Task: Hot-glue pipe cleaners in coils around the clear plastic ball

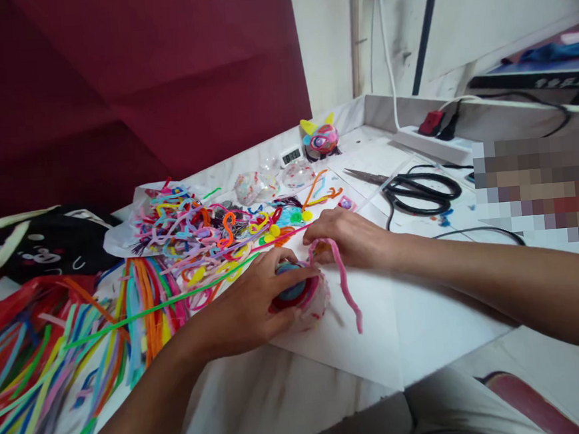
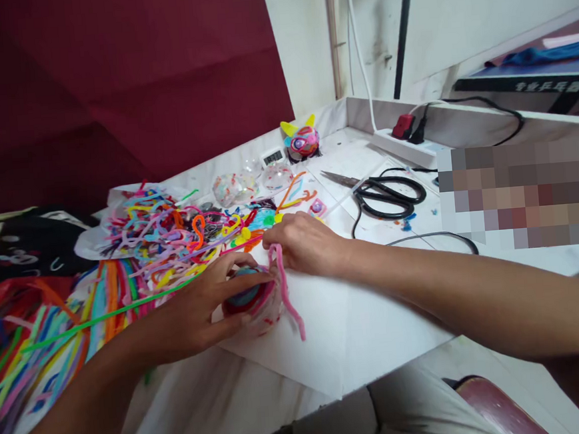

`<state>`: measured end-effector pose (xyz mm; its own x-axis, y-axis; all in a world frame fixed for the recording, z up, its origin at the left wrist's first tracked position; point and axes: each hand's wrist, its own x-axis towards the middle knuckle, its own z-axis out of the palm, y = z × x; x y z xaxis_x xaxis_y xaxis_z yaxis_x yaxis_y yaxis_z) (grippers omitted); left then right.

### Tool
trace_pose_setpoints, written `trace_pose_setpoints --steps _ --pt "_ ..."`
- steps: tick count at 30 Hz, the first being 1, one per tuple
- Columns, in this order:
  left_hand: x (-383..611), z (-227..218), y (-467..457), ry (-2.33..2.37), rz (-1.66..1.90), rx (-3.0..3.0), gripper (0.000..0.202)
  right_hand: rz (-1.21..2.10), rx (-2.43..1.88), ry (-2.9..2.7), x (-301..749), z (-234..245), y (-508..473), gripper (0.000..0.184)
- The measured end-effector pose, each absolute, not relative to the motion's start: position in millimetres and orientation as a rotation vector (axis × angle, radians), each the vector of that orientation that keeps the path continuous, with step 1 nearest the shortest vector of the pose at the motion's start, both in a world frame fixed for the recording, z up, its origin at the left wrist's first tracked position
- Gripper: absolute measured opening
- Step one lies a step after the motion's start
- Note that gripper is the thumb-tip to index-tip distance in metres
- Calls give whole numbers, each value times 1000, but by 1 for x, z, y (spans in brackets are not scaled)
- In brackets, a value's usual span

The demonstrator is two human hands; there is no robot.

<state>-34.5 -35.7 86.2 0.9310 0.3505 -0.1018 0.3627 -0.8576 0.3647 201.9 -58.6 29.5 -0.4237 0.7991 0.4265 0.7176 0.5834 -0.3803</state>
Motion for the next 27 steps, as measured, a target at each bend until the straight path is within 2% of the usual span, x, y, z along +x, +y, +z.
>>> trace_pose_setpoints --steps 4,9,16,27 --pt "-26 96 -32 519 -195 2777 58 163 -1218 -2242 202 29 -57 14" --pt "-22 98 -27 535 -286 2773 54 168 -1243 -2251 202 35 -59 19" --pt "-24 95 -27 570 -259 2739 52 256 -1307 -2225 203 43 -60 23" --pt "-29 93 -30 475 -173 2780 52 459 -1350 -2008 206 53 -61 16"
